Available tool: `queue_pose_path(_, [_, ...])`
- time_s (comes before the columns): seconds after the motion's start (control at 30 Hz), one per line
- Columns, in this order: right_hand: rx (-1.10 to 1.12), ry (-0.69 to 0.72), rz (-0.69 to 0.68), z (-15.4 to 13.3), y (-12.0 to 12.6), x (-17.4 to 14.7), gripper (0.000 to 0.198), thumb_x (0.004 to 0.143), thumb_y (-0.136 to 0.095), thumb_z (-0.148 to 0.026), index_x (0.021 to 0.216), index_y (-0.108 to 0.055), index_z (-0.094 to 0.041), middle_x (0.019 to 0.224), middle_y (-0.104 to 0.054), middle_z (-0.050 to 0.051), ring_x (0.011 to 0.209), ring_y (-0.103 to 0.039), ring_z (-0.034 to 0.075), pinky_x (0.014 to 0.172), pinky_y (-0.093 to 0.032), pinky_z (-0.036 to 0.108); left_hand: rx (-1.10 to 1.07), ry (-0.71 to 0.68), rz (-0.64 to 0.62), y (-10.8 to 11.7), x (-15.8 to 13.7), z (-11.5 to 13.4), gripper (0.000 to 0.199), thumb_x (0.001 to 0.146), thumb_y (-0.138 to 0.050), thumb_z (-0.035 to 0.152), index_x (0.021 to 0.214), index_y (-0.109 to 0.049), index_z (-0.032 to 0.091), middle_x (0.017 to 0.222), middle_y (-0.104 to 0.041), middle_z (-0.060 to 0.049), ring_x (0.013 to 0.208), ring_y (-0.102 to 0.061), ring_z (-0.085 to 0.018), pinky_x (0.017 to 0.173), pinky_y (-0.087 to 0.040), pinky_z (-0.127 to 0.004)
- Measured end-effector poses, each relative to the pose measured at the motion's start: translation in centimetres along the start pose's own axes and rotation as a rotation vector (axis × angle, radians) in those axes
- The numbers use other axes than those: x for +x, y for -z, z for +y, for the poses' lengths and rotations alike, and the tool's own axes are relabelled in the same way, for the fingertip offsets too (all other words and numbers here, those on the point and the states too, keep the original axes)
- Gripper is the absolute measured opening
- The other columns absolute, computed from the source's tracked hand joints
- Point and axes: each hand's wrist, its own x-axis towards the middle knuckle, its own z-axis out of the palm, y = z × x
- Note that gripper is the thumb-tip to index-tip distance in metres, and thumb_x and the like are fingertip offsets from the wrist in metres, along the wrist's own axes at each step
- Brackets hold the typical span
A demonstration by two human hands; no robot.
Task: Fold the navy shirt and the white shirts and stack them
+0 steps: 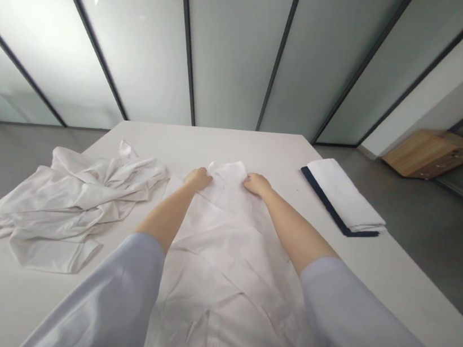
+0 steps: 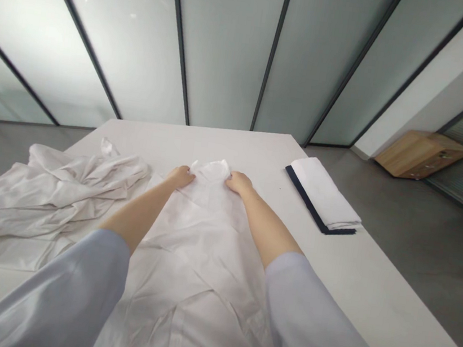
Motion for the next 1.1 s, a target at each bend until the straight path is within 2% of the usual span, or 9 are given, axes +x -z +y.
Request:
queue_pose_path(0.13, [0.098, -0.014, 0.031, -0.1, -0.6, 0.7, 0.025, 0.083, -0.054, -0.025, 0.103, -0.069, -0.020, 0.108, -0.072, 0.011, 0.099, -0.065, 0.023, 0.082, -0.047, 0.029, -0.100, -0.022, 0.028, -0.5, 0.5, -0.2, 0.034, 0.085, -0.052, 0.026, 0.117, -0.059, 0.020, 0.110, -0.070, -0.014, 0.105, -0.065, -0.025, 0.084, -0.048, -0.033])
queue_pose_path(0.33, [0.553, -0.012, 0.105, 1.3, -1.1, 0.7, 0.030, 0.079, -0.050, -0.017, 0.106, -0.063, -0.015, 0.091, -0.073, 0.005, 0.079, -0.065, 0.015, 0.074, -0.048, 0.025, -0.692, -0.031, 0.030, -0.2, 0.1, -1.0, 0.033, 0.078, -0.051, 0.015, 0.110, -0.059, 0.018, 0.083, -0.071, -0.003, 0.080, -0.066, -0.015, 0.072, -0.050, -0.026])
queue_pose_path(0.47, [0.722, -0.065, 0.165, 1.9, -1.3, 0.5, 0.027, 0.079, -0.043, -0.020, 0.086, -0.068, -0.015, 0.083, -0.073, 0.005, 0.079, -0.065, 0.016, 0.070, -0.049, 0.024, -0.903, 0.027, 0.065, -0.1, -0.4, -1.5, 0.026, 0.078, -0.047, 0.023, 0.093, -0.068, 0.017, 0.078, -0.070, -0.003, 0.079, -0.065, -0.015, 0.072, -0.051, -0.025])
queue_pose_path(0.57, [0.776, -0.148, 0.205, 1.5, -1.3, 0.6, 0.031, 0.081, -0.042, -0.028, 0.083, -0.070, -0.014, 0.077, -0.072, 0.006, 0.073, -0.065, 0.017, 0.065, -0.049, 0.024, -0.955, 0.079, 0.088, -0.3, -0.5, -1.1, 0.027, 0.083, -0.047, 0.031, 0.091, -0.068, 0.017, 0.080, -0.070, -0.004, 0.076, -0.066, -0.015, 0.069, -0.051, -0.025])
queue_pose_path(0.7, [0.648, -0.203, 0.192, 0.5, -1.4, 0.8, 0.028, 0.078, -0.050, -0.025, 0.093, -0.071, -0.014, 0.081, -0.072, 0.005, 0.074, -0.065, 0.018, 0.066, -0.049, 0.025, -0.788, 0.115, 0.133, -0.8, -0.4, -0.4, 0.028, 0.081, -0.057, 0.028, 0.106, -0.065, 0.018, 0.082, -0.070, -0.004, 0.074, -0.066, -0.015, 0.066, -0.051, -0.025])
queue_pose_path(0.8, [0.397, -0.153, 0.195, 0.0, -1.4, 0.2, 0.029, 0.081, -0.050, -0.019, 0.100, -0.071, -0.017, 0.098, -0.072, 0.007, 0.090, -0.065, 0.019, 0.081, -0.048, 0.027, -0.454, 0.058, 0.180, -0.6, -1.0, -0.1, 0.036, 0.080, -0.060, 0.027, 0.115, -0.061, 0.019, 0.093, -0.071, -0.007, 0.090, -0.067, -0.019, 0.079, -0.051, -0.029])
queue_pose_path(0.9, [0.082, -0.085, 0.239, -0.5, -1.3, -1.1, 0.028, 0.087, -0.050, -0.024, 0.107, -0.069, -0.018, 0.115, -0.065, 0.014, 0.108, -0.058, 0.026, 0.095, -0.042, 0.037, -0.089, 0.017, 0.194, -0.1, -2.2, 0.3, 0.045, 0.081, -0.062, 0.034, 0.122, -0.056, 0.018, 0.110, -0.067, -0.013, 0.106, -0.062, -0.028, 0.090, -0.048, -0.037])
queue_pose_path(1.0, [-0.090, -0.018, 0.311, -1.2, -1.1, -2.3, 0.039, 0.090, -0.050, -0.031, 0.125, -0.061, -0.017, 0.129, -0.055, 0.019, 0.121, -0.047, 0.033, 0.104, -0.032, 0.047, 0.112, -0.038, 0.212, 0.3, -3.4, 1.0, 0.054, 0.087, -0.054, 0.042, 0.135, -0.045, 0.019, 0.131, -0.055, -0.017, 0.123, -0.050, -0.034, 0.099, -0.042, -0.044])
queue_pose_path(1.1, [-0.131, 0.102, 0.299, -1.9, -1.2, -2.8, 0.052, 0.094, -0.043, -0.040, 0.141, -0.046, -0.018, 0.146, -0.042, 0.017, 0.136, -0.031, 0.034, 0.111, -0.020, 0.050, 0.201, -0.195, 0.252, 0.1, -4.2, 1.8, 0.062, 0.092, -0.042, 0.049, 0.146, -0.034, 0.021, 0.152, -0.034, -0.015, 0.140, -0.027, -0.035, 0.112, -0.027, -0.049])
